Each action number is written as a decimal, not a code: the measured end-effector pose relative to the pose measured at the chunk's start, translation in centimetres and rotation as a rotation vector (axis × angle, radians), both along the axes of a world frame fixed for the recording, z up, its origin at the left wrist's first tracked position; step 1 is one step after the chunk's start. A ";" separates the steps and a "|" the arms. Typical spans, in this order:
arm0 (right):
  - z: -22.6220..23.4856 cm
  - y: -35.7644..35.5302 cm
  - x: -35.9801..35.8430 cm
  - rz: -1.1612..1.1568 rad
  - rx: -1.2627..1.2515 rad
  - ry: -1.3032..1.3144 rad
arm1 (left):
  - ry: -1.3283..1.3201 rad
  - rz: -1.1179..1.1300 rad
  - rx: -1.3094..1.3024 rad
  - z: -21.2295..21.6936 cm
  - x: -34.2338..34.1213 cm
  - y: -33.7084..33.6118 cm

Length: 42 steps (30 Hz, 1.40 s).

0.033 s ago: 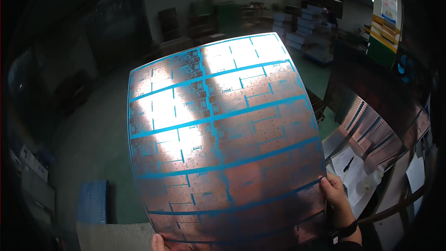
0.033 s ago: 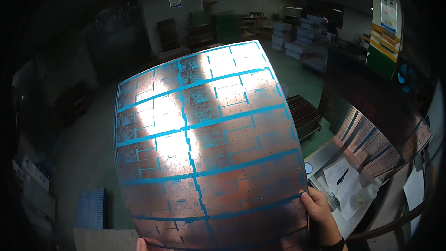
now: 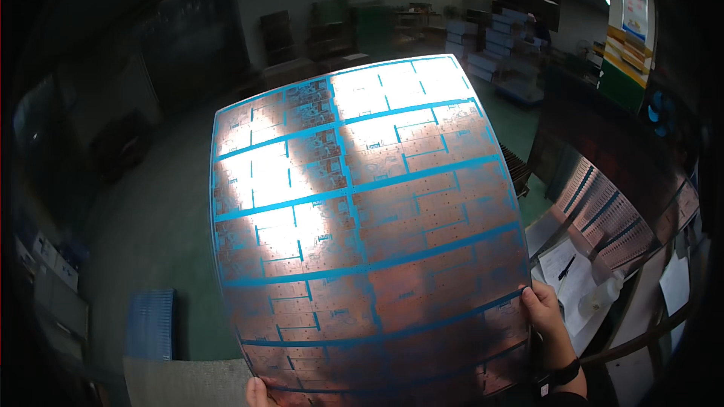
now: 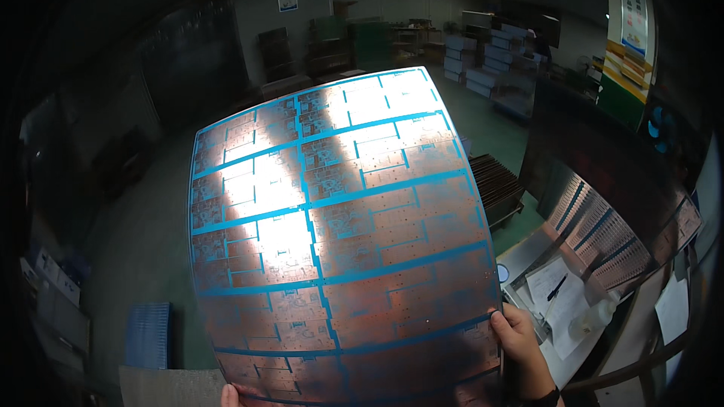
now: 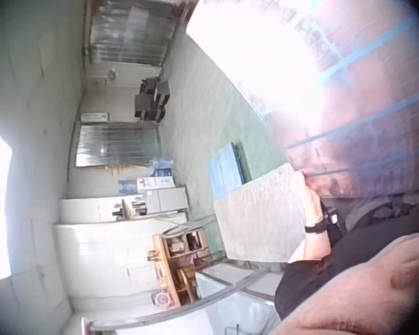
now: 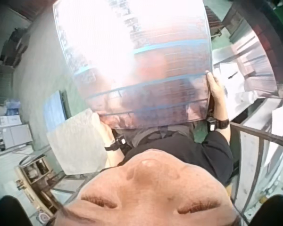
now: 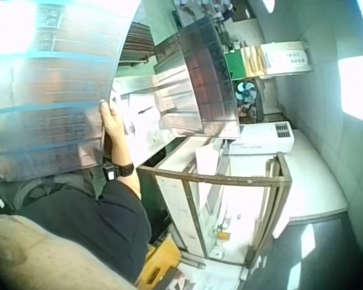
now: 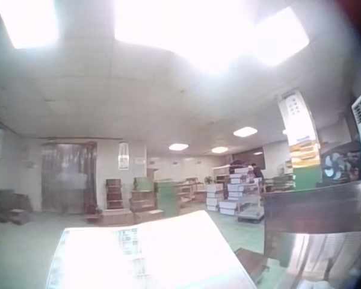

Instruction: Inspecting thin metal plates and recording data on a process sheet.

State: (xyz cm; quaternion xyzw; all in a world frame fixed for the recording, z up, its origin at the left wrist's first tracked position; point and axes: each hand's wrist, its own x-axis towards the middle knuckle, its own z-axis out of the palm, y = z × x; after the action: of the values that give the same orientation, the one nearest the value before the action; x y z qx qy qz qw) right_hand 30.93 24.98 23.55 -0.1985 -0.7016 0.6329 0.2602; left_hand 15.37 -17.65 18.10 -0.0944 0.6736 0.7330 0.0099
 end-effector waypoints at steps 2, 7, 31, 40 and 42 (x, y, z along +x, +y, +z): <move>0.5 -0.2 -0.2 -0.027 0.008 -0.026 | 0.249 0.066 -0.385 1.1 0.3 0.7; 0.6 0.1 0.0 -0.035 0.003 -0.057 | -0.185 -0.110 0.245 -0.1 -0.2 -1.2; 1.0 -0.4 -0.1 0.033 -0.030 -0.112 | -0.171 -0.014 0.201 -3.0 -0.2 -0.4; 1.1 -0.9 -0.3 0.041 -0.075 -0.098 | -0.188 -0.096 0.081 -1.1 0.3 0.0; 1.1 -1.0 -0.7 0.046 -0.097 -0.100 | -0.213 -0.090 0.104 -0.8 0.2 0.2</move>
State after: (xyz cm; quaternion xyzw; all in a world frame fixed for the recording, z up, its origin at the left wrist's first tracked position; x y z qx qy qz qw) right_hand 30.26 24.01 24.69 -0.2258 -0.6867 0.6613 0.2004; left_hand 15.57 -17.41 17.32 -0.1411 0.6333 0.7515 0.1191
